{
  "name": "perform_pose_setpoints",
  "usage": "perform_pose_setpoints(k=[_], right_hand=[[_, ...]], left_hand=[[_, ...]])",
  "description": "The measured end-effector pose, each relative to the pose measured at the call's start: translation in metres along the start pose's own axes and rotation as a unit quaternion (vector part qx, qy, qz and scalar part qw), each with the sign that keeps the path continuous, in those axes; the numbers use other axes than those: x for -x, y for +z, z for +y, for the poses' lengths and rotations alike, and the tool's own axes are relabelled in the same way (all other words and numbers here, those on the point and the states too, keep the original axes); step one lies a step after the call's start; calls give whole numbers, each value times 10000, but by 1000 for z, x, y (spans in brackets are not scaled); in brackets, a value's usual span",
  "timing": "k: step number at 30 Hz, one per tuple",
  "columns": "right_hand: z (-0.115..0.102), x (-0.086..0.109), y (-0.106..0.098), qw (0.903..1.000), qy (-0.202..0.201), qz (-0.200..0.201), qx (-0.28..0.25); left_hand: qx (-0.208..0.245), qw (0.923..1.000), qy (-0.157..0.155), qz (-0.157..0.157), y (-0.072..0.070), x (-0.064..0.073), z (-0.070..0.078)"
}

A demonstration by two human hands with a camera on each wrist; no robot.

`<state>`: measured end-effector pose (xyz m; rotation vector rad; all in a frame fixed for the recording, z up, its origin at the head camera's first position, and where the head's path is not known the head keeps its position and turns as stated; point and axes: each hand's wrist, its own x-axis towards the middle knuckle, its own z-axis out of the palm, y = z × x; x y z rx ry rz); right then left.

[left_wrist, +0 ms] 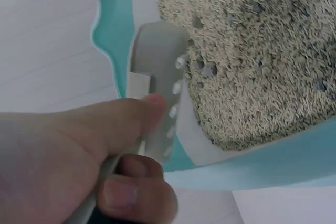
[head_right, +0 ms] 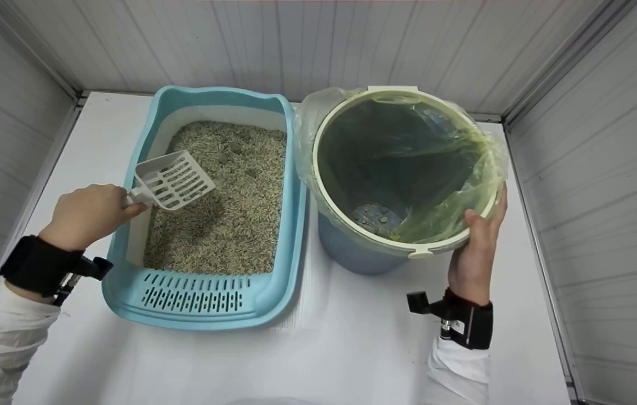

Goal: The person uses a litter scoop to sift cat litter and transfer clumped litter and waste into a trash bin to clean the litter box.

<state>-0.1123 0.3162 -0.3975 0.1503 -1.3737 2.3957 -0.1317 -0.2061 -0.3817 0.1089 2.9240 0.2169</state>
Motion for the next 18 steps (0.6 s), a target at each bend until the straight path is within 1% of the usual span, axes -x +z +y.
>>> perform_pose_setpoints(k=[3,6,10,12,14,16,18], right_hand=[[0,0,0,10000,37,57,4],[-1,2,-1,9998,133,139,20],[-2,2,-1,9997,162,174,15],[-2,2,-1,9998,129,168,-5],[-2,1,-1,9999,87,143,6],[-1,1,-1,9999,74,108,-1],[-1,1,-1,9999,75,101,0]], left_hand=[[-129,9996,-74,-239,1,1,2],[-264,9985,1,-482,2,1,6],[-235,9974,53,-684,7,-4,15],[-211,9971,17,-732,11,-8,21],[-147,9963,-62,-848,14,-15,26],[-157,9942,-143,-1056,17,-23,31],[-190,9906,-264,-1331,18,-32,36]])
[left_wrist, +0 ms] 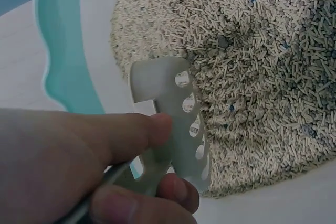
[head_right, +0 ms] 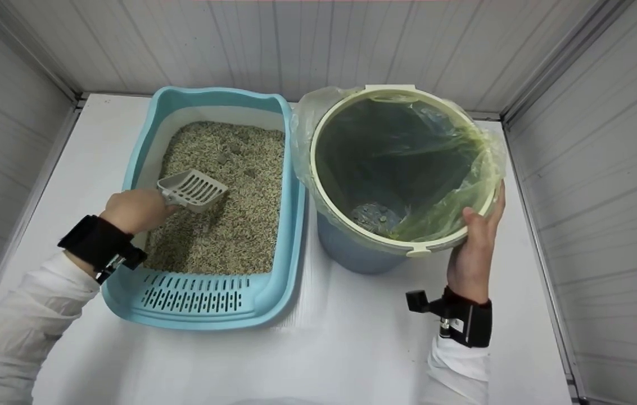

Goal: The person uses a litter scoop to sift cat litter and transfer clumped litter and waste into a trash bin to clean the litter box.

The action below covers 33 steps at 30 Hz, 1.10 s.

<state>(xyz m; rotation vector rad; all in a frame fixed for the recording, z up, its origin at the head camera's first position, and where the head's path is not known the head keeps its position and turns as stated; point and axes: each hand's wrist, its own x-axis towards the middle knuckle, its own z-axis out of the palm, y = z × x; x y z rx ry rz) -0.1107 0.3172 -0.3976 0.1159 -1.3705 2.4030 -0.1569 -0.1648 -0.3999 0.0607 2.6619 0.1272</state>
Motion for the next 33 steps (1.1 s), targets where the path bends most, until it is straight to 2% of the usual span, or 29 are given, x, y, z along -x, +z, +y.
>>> perform_pose_setpoints(k=[5,8,18,27,30,33], right_hand=[[-1,0,-1,10000,46,86,6],[0,0,-1,10000,38,79,46],[0,-1,0,10000,20,67,21],[0,-3,0,9998,12,171,23],[0,-3,0,9999,-4,149,-16],[0,-3,0,9999,-29,104,-10]], left_hand=[[-254,9985,-102,-481,-5,-21,14],[-271,9980,-136,-553,-6,-30,20],[34,9989,-339,-330,2,-55,33],[-51,9984,-544,-163,5,-76,47],[-36,9986,-536,-7,7,-83,49],[222,9977,-618,175,11,-91,50]])
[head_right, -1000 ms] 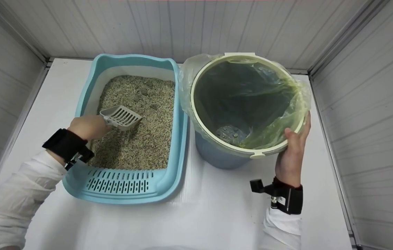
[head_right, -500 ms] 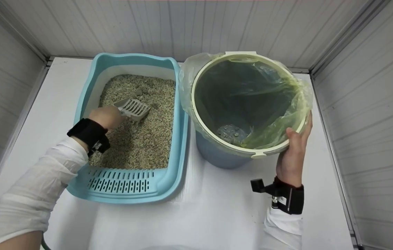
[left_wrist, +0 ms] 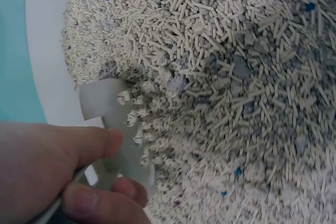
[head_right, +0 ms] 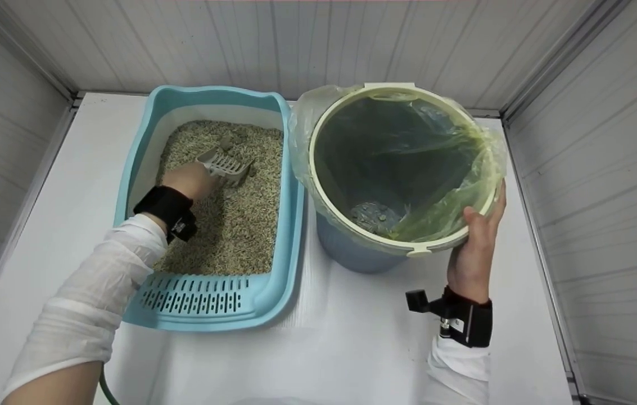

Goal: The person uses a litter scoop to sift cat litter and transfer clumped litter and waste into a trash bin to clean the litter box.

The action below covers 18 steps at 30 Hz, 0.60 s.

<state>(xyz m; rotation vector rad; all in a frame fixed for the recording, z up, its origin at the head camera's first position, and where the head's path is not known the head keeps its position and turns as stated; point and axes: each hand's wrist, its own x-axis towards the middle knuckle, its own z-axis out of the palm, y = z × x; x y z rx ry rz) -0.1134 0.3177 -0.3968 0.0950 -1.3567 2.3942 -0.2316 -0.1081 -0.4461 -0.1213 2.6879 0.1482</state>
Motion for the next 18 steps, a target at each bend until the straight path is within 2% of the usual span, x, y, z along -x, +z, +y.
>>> perform_pose_setpoints(k=[4,8,14,18], right_hand=[[1,1,0,10000,38,-53,72],[1,2,0,9999,118,-40,93],[1,2,0,9998,96,-34,154],[-1,1,0,9999,59,96,18]], left_hand=[[450,9987,-161,198,6,-9,2],[709,9967,-154,353,11,-18,3],[872,9932,-128,761,22,-31,4],[871,9902,68,1087,27,-36,5]])
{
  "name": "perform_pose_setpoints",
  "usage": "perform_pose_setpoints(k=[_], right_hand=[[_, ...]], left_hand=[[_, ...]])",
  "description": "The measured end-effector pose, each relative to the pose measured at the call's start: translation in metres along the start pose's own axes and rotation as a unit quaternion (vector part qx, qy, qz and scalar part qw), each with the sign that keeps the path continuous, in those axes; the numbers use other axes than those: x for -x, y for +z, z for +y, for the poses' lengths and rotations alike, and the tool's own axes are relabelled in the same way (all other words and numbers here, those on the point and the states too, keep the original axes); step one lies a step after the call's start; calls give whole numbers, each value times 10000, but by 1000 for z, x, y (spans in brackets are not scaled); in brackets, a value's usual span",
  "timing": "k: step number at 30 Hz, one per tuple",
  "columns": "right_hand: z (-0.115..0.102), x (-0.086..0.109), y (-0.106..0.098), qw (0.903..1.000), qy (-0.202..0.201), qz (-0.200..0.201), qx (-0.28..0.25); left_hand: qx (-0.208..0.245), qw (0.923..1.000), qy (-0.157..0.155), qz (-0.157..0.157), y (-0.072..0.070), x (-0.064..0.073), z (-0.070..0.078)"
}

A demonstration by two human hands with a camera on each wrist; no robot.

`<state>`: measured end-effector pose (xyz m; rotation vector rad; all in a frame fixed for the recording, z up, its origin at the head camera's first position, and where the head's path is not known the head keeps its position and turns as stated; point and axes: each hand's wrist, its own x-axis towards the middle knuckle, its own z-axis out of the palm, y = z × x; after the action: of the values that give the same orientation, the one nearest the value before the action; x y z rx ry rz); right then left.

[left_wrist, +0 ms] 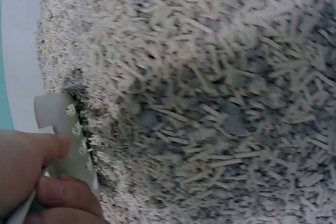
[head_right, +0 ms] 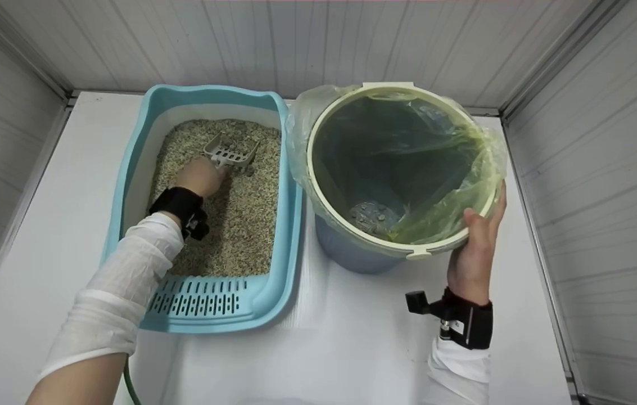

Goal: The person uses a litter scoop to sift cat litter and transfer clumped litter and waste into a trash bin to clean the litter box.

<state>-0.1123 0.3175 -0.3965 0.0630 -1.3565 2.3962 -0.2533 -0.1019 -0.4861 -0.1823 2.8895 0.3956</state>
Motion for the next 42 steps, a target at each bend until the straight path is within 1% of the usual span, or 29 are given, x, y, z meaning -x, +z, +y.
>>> perform_pose_setpoints(k=[2,4,9,13,17,20,23,25,28,30,33,36,38,42], right_hand=[[-1,0,0,10000,-46,35,-78],[-1,-1,1,9999,-41,61,-107],[1,-1,1,10000,-3,-44,-59],[1,-2,2,9999,-54,-51,-108],[1,-1,1,9998,-66,48,-176],[0,-1,1,9998,-44,101,-183],[-1,0,0,9997,-2,127,-188],[0,-1,0,9998,-17,100,-179],[0,-1,0,9999,-11,85,-134],[0,-1,1,9999,-18,70,-119],[1,-1,2,9999,-31,29,-104],[1,-1,2,9999,-51,-5,-107],[0,-1,2,9999,-26,0,-108],[1,-1,2,10000,-5,18,-94]], left_hand=[[86,9999,98,81,3,0,-2],[204,9997,97,108,6,-1,-6],[359,9991,67,211,13,0,-17],[427,9985,188,277,16,0,-23],[467,9973,316,469,17,-1,-28],[440,9960,439,641,14,0,-29],[312,9945,569,821,10,4,-29],[237,9922,692,1007,9,6,-29],[265,9880,886,1238,6,13,-30],[439,9861,1006,1246,2,19,-30],[795,9853,1045,1092,-7,28,-30],[973,9840,1073,1041,-17,38,-33],[897,9829,1149,1127,-22,44,-35],[567,9803,1287,1385,-29,55,-41]])
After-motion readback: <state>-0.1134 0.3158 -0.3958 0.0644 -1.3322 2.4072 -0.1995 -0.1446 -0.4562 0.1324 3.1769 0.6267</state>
